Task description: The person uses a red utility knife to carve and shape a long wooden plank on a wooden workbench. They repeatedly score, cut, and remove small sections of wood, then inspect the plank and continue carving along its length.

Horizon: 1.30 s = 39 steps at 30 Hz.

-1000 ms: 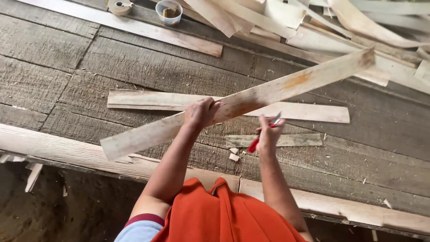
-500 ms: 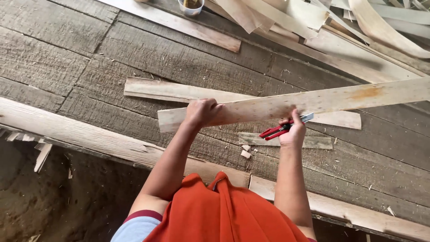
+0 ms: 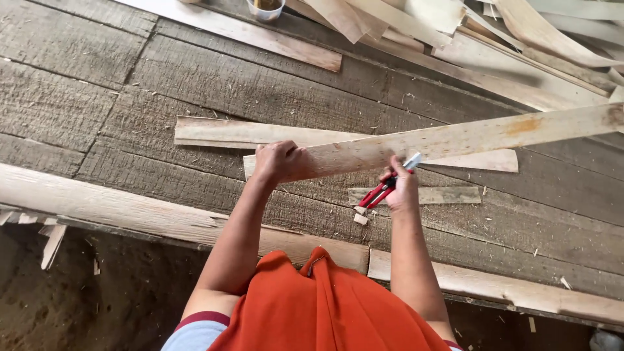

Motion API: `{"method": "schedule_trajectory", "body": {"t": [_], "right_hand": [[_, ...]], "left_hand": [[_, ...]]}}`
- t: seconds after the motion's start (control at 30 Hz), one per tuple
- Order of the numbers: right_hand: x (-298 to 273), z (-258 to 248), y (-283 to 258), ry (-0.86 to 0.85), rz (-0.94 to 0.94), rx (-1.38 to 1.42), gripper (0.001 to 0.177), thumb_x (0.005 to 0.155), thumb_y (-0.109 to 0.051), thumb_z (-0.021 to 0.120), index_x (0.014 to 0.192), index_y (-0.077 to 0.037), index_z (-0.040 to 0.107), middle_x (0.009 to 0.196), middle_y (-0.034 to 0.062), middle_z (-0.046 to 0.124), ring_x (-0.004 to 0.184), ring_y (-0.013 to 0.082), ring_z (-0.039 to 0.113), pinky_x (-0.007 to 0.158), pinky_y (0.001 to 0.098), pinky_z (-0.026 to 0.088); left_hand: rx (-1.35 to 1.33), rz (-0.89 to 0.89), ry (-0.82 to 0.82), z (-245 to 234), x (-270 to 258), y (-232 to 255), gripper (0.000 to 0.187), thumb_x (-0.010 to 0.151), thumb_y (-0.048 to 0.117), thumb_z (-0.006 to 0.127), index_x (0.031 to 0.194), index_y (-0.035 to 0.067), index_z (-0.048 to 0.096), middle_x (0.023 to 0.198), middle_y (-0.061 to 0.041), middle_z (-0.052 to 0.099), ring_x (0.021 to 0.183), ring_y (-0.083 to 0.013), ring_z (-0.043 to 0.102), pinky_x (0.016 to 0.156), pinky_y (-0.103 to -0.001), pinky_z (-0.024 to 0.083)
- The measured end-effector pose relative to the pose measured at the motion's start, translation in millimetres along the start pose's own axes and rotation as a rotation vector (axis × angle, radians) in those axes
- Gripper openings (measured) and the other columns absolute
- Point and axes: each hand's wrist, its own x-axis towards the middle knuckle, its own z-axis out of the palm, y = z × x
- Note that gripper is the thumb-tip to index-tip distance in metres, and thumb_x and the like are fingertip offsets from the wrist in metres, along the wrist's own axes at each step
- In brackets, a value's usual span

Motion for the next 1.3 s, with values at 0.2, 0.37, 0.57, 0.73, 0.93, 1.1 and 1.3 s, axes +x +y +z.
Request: {"method": "schedule_trajectory", "body": {"t": [0.2,0.37,0.57,0.73,0.93,1.1,1.3], "right_hand": [[45,-37,48,0.014,-0.023,0.047,0.021,0.089,-0.01,0.082,0.088,-0.009,0.061,0.064,0.0024,0.046,0.049,0.017,0.056,0.052,0.0336,0.055],[42,-48,35,0.054,-0.064,0.043,0.021,0.089,-0.011,0.081,0.092,-0.01,0.061,0.065,0.0024,0.048,0.049,0.0156,0.057,0.052,0.033,0.055],[52,-70,32,0.068,-0.056,0.032,0.021,0.089,-0.014,0.082,0.094,-0.01,0.063,0.064,0.0051,0.052,0.048,0.0157,0.056,0.051,0.0332,0.055],[75,-109,7,0.102,-0.045,0.056,0.023,0.091,-0.023,0.081,0.095,-0.012,0.061,0.066,0.0047,0.054,0.05,0.0144,0.056,0.05,0.0315,0.054],[124,-166,-9,0.119,-0.085,0.073,0.02,0.09,-0.018,0.082,0.089,-0.013,0.063,0.058,0.0045,0.053,0.047,0.0173,0.058,0.053,0.0341,0.056],[149,-193,-33,0.116,-0.114,0.086,0.021,0.092,-0.022,0.081,0.086,-0.014,0.061,0.056,0.0048,0.052,0.046,0.0176,0.058,0.056,0.0338,0.058],[179,-223,-15,0.095,-0.028,0.107,0.024,0.086,-0.027,0.086,0.086,-0.014,0.065,0.057,0.0044,0.056,0.047,0.0173,0.06,0.053,0.0315,0.055]], "left_hand": [[-0.043,0.105,0.07,9,-7,18,0.019,0.092,0.043,0.063,0.1,0.03,0.073,0.092,-0.002,0.074,0.097,-0.0268,0.071,0.087,-0.042,0.051],[-0.001,0.203,0.028,22,-7,65,0.041,0.087,0.048,0.067,0.125,0.034,0.064,0.1,0.002,0.066,0.104,-0.0217,0.063,0.092,-0.041,0.042],[0.072,0.267,-0.189,13,-19,144,0.097,0.072,0.055,0.082,0.155,0.025,0.042,0.126,-0.004,0.051,0.123,-0.0269,0.044,0.111,-0.055,0.03],[0.058,0.345,-0.136,42,-15,162,0.094,0.069,0.05,0.085,0.15,0.024,0.047,0.117,-0.006,0.053,0.115,-0.0294,0.049,0.105,-0.057,0.036],[0.188,0.493,0.102,93,-29,212,0.069,0.081,0.039,0.082,0.142,0.018,0.058,0.146,-0.011,0.045,0.139,-0.0387,0.033,0.115,-0.057,0.023],[-0.378,0.004,-0.192,162,-47,240,0.03,0.092,0.053,0.067,0.095,0.026,0.08,0.087,-0.003,0.078,0.088,-0.0316,0.074,0.073,-0.047,0.056],[-1.885,-0.612,-0.032,220,-21,259,0.036,0.094,0.034,0.077,0.096,0.004,0.058,0.095,-0.015,0.073,0.095,-0.0286,0.076,0.093,-0.049,0.061]]}}
